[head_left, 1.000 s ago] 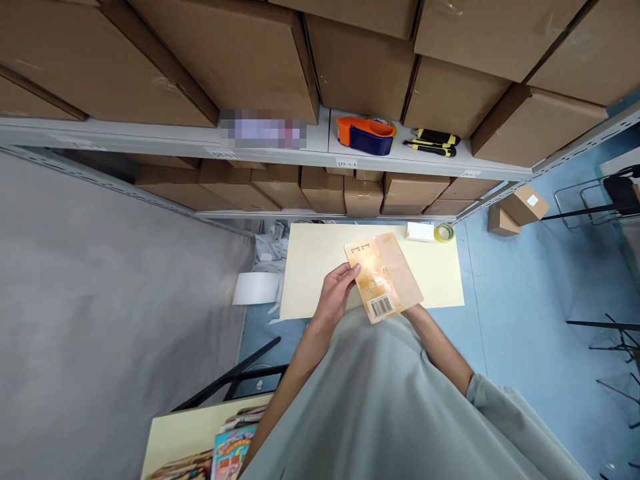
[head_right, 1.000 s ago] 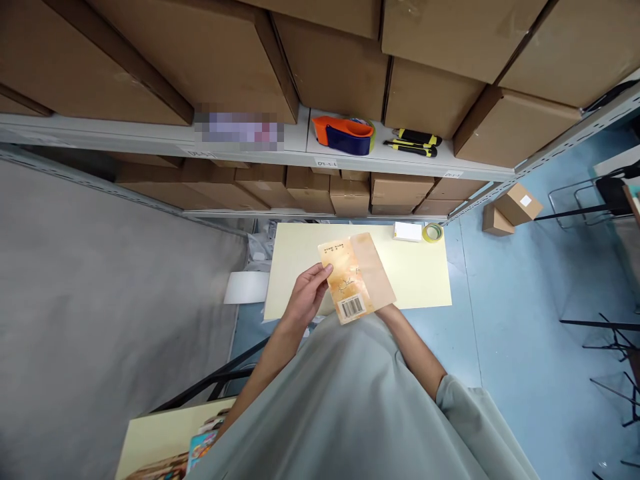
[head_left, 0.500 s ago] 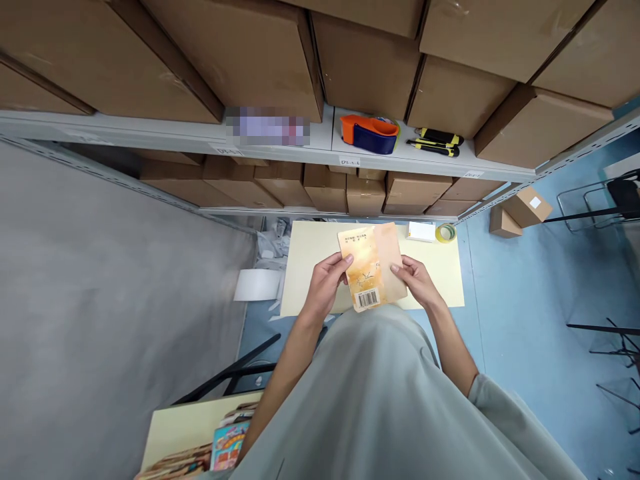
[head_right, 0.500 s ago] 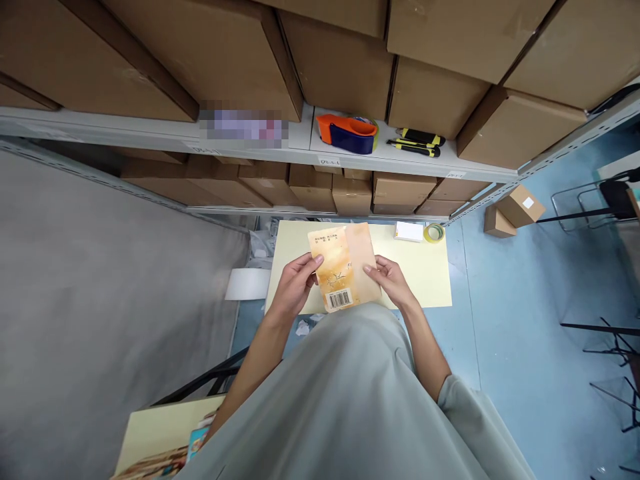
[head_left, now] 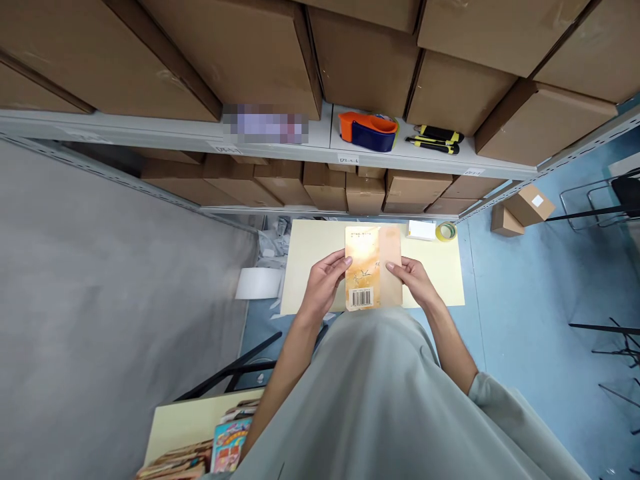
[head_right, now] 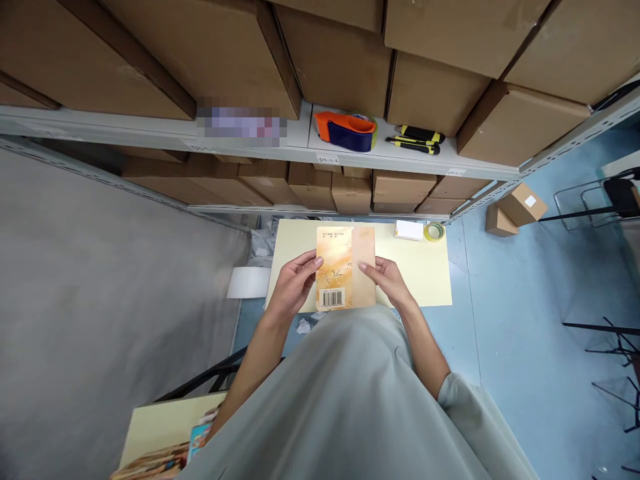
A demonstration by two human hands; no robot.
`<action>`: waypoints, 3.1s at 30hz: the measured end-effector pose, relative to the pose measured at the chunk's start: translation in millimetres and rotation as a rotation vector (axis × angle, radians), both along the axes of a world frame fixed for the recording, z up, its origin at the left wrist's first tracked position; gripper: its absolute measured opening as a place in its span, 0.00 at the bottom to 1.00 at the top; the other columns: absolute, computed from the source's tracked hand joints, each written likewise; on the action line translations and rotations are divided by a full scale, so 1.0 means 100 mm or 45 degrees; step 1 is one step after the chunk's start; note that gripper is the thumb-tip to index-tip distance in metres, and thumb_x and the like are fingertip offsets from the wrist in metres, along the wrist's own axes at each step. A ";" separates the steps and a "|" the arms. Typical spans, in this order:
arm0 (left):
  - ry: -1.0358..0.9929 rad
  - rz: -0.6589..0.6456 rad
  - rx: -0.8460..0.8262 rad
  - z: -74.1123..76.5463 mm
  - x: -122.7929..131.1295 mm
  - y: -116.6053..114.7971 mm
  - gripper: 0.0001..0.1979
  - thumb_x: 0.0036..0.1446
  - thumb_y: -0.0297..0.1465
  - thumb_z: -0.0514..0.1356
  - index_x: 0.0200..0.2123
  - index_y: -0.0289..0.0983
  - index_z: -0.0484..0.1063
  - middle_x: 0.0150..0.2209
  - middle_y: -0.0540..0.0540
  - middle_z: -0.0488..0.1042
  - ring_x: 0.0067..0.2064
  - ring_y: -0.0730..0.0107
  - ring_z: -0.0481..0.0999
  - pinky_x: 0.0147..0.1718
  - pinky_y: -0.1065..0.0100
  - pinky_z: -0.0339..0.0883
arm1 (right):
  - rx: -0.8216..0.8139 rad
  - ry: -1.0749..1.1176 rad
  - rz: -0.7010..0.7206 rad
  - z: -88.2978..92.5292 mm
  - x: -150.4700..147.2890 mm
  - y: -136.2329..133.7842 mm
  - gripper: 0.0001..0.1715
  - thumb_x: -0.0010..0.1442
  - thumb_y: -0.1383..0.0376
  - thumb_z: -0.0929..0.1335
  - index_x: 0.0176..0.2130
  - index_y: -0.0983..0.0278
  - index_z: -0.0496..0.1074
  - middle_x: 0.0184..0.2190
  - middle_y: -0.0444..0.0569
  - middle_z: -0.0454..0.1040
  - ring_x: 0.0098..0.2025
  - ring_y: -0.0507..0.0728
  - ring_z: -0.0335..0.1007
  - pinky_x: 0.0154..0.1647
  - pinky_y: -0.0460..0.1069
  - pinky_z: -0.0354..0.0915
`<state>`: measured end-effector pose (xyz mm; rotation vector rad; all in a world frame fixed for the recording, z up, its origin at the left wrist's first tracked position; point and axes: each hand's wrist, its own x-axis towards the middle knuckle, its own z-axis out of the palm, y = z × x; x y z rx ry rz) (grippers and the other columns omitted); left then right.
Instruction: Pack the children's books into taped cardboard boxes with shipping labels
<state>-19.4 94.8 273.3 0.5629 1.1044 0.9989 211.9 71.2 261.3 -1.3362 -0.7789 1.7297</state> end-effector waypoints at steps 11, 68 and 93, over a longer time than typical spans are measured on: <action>-0.315 0.064 -0.410 -0.42 0.07 0.13 0.09 0.61 0.35 0.72 0.38 0.36 0.80 0.37 0.45 0.85 0.37 0.68 0.84 0.36 0.73 0.80 | -0.724 0.627 -0.121 -0.30 -0.03 0.08 0.07 0.70 0.63 0.71 0.47 0.62 0.76 0.26 0.40 0.81 0.17 0.49 0.69 0.14 0.41 0.63; 0.283 0.302 -0.234 -1.49 -1.48 -0.10 0.29 0.43 0.27 0.68 0.53 0.36 0.81 0.57 0.36 0.83 0.58 0.52 0.82 0.53 0.62 0.77 | -0.117 -0.018 0.102 -1.45 -1.65 0.57 0.28 0.57 0.57 0.74 0.55 0.60 0.71 0.44 0.47 0.85 0.46 0.58 0.82 0.54 0.55 0.76; 0.961 0.146 -0.154 -3.15 -2.19 0.50 0.29 0.54 0.24 0.62 0.61 0.35 0.76 0.63 0.34 0.78 0.62 0.49 0.79 0.60 0.52 0.77 | -0.180 -0.812 0.048 -2.49 -1.37 0.77 0.23 0.62 0.54 0.72 0.53 0.61 0.79 0.53 0.54 0.85 0.55 0.61 0.81 0.61 0.58 0.74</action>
